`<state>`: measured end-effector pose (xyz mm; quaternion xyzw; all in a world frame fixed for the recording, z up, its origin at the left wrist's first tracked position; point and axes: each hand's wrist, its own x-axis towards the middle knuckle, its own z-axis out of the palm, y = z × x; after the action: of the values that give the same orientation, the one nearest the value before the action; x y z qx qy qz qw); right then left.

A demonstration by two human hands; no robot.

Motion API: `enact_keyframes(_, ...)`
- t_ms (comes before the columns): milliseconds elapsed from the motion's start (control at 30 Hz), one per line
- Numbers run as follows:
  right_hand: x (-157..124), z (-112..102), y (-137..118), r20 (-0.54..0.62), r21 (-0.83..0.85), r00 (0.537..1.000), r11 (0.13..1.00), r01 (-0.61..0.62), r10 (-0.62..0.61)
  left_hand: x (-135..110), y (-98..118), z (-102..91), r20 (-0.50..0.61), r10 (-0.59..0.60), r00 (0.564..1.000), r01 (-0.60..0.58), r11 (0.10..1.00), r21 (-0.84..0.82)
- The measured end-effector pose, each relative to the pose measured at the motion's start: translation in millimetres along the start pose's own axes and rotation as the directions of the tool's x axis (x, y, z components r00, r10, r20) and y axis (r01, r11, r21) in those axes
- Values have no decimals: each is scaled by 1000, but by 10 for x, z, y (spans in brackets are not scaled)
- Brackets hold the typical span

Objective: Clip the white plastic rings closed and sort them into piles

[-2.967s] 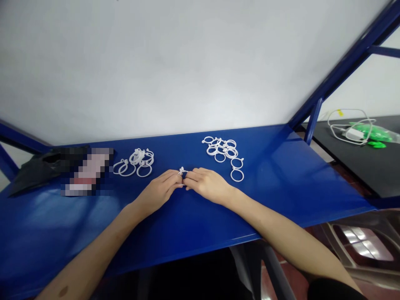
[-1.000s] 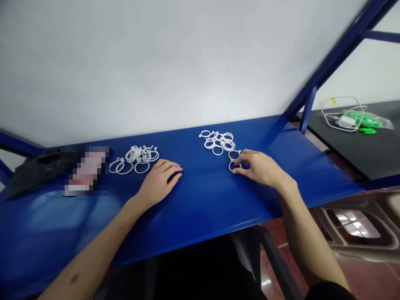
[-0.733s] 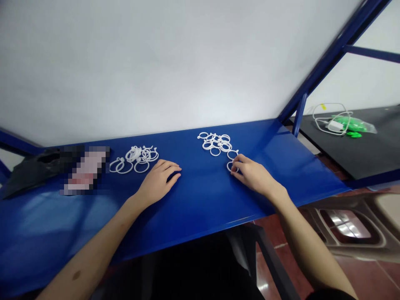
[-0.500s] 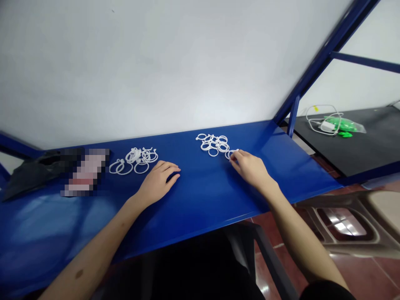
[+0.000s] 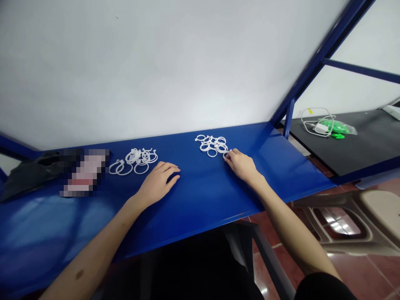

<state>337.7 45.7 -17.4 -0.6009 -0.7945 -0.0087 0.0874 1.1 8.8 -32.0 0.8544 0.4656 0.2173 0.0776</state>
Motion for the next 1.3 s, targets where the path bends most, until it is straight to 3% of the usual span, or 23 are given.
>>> enact_keyframes(200,19,-37,-24,-149,83,988,995,47,-35,-1,2,7,13,2,1000,-2,1000,15)
enact_keyframes(367,132,-108,60,-251,151,957,970,188,-146,-2,19,-12,25,-2,1000,2,1000,18)
enact_keyframes(567,374,-145,332,-219,166,925,923,348,-309,-5,42,-29,47,-20,999,18,999,38)
enact_keyframes(767,528,-176,494,-172,256,862,824,506,-476,-12,26,-13,27,-6,1000,5,1000,16)
enact_keyframes(1000,613,-99,488,-51,320,870,817,480,-491,-15,13,-25,37,-13,999,14,1000,-5)
enact_keyframes(1300,651,-10,452,-39,226,853,827,516,-521,-13,30,-46,57,-27,998,28,1000,-13)
